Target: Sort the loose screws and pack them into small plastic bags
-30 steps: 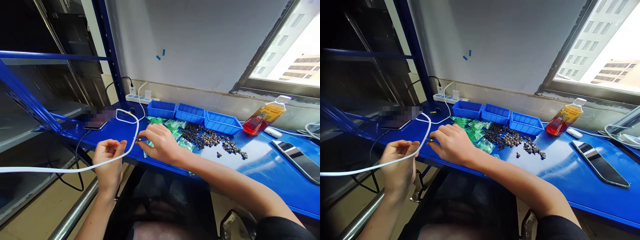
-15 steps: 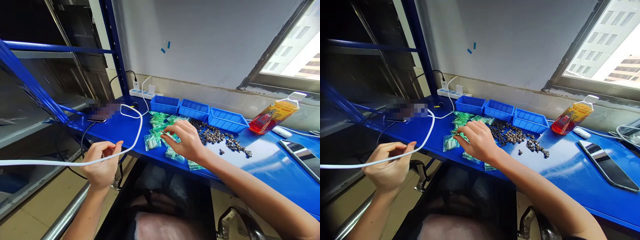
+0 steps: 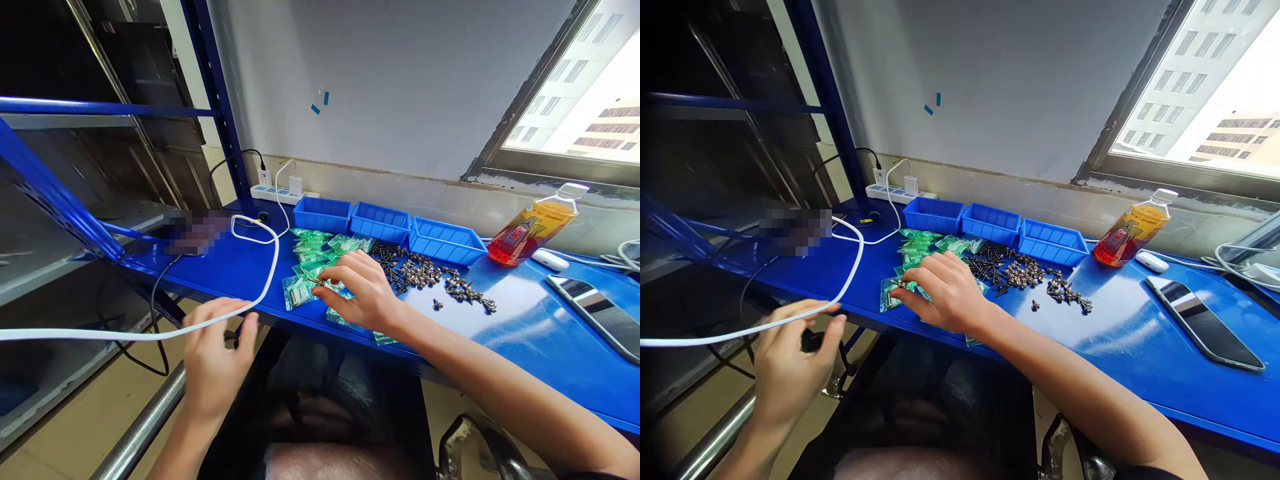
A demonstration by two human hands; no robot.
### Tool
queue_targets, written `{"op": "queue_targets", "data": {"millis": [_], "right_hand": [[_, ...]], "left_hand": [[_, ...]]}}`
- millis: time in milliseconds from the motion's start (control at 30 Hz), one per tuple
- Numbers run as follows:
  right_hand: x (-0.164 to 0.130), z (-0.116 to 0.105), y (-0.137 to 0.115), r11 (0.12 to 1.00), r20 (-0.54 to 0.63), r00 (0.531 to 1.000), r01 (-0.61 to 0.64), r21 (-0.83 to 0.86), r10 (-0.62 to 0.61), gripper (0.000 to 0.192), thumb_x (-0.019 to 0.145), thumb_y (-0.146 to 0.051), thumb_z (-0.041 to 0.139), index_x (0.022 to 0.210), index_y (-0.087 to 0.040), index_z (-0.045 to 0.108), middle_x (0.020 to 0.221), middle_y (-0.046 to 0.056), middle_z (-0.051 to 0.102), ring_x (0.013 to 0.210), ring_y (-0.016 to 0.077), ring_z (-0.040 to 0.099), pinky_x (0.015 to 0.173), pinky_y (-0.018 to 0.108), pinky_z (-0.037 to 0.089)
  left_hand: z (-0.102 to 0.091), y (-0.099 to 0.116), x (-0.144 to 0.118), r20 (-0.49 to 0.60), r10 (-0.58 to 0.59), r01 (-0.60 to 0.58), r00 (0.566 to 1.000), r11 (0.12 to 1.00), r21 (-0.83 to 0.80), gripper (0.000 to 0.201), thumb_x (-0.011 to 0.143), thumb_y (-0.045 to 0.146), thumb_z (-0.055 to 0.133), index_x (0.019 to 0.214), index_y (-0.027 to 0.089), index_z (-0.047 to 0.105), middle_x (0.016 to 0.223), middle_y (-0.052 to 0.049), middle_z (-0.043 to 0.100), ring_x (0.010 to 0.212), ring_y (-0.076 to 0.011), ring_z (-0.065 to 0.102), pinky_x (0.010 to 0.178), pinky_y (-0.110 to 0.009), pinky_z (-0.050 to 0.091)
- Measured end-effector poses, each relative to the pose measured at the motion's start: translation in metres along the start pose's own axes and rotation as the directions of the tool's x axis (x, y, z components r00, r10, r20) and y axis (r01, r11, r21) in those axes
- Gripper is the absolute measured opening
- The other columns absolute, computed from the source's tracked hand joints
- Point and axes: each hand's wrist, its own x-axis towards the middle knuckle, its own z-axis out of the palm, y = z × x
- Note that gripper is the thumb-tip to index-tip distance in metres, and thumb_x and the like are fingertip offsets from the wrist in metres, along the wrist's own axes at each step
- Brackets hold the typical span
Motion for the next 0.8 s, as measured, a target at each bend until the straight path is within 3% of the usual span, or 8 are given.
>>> {"op": "queue_targets", "data": {"millis": [67,200,300,467,567,800], "right_hand": [[0.000,-0.001,0.001,1.000,0.015,1.000,0.015,-0.010,-0.015,0.019,0.089,-0.031,0.051,0.079,-0.018,0.058,0.063,0.001,0.060,0.058,0.0117,0.051,0.058,0.026,0.037],[0.002,-0.004,0.004,0.997,0.010,0.999,0.049,-0.057,-0.048,0.016,0.089,-0.029,0.051,0.081,-0.017,0.059,0.064,0.001,0.060,0.058,0.0117,0.050,0.057,0.026,0.037],[0.002,-0.009,0.010,0.992,-0.024,0.996,0.080,-0.096,-0.083,0.012,0.087,-0.026,0.054,0.082,-0.015,0.058,0.062,0.001,0.059,0.057,0.0118,0.049,0.055,0.026,0.036],[-0.008,-0.019,0.026,0.979,-0.007,0.997,0.068,-0.193,-0.071,0.012,0.087,-0.025,0.054,0.080,-0.016,0.057,0.061,0.001,0.058,0.055,0.0113,0.046,0.055,0.025,0.036],[-0.015,-0.023,0.036,0.972,-0.034,0.999,0.016,-0.233,-0.025,0.010,0.087,-0.024,0.054,0.080,-0.016,0.057,0.062,0.001,0.059,0.056,0.0117,0.047,0.055,0.026,0.037],[-0.016,-0.045,0.055,0.947,-0.122,0.983,-0.165,-0.276,0.136,0.007,0.085,-0.023,0.055,0.081,-0.017,0.057,0.064,0.001,0.060,0.058,0.0123,0.051,0.057,0.026,0.041]], "left_hand": [[0.005,0.026,0.006,0.146,0.083,-0.054,0.986,0.980,-0.192,0.009,0.074,0.019,0.061,0.080,0.023,0.066,0.077,-0.003,0.063,0.079,-0.0211,0.057,0.079,-0.033,0.043],[0.017,0.056,0.034,0.282,-0.083,0.202,0.956,0.883,-0.424,0.015,0.078,0.024,0.060,0.090,0.021,0.067,0.077,-0.002,0.066,0.067,-0.0158,0.058,0.062,-0.025,0.044],[0.032,0.063,0.059,0.463,-0.102,0.368,0.880,0.764,-0.531,0.014,0.074,0.029,0.064,0.082,0.018,0.068,0.072,-0.002,0.066,0.062,-0.0149,0.059,0.055,-0.022,0.045],[0.063,0.063,0.085,0.646,-0.034,0.506,0.762,0.654,-0.563,0.016,0.068,0.033,0.068,0.069,0.017,0.066,0.060,-0.002,0.063,0.057,-0.0144,0.056,0.054,-0.022,0.044],[0.083,0.064,0.096,0.716,0.076,0.526,0.694,0.627,-0.575,0.019,0.069,0.035,0.066,0.066,0.016,0.064,0.055,0.000,0.058,0.051,-0.0116,0.050,0.049,-0.021,0.039],[0.127,0.082,0.122,0.752,0.259,0.445,0.606,0.673,-0.590,0.021,0.078,0.035,0.055,0.071,0.015,0.058,0.058,0.002,0.053,0.052,-0.0093,0.044,0.050,-0.021,0.035]]}}
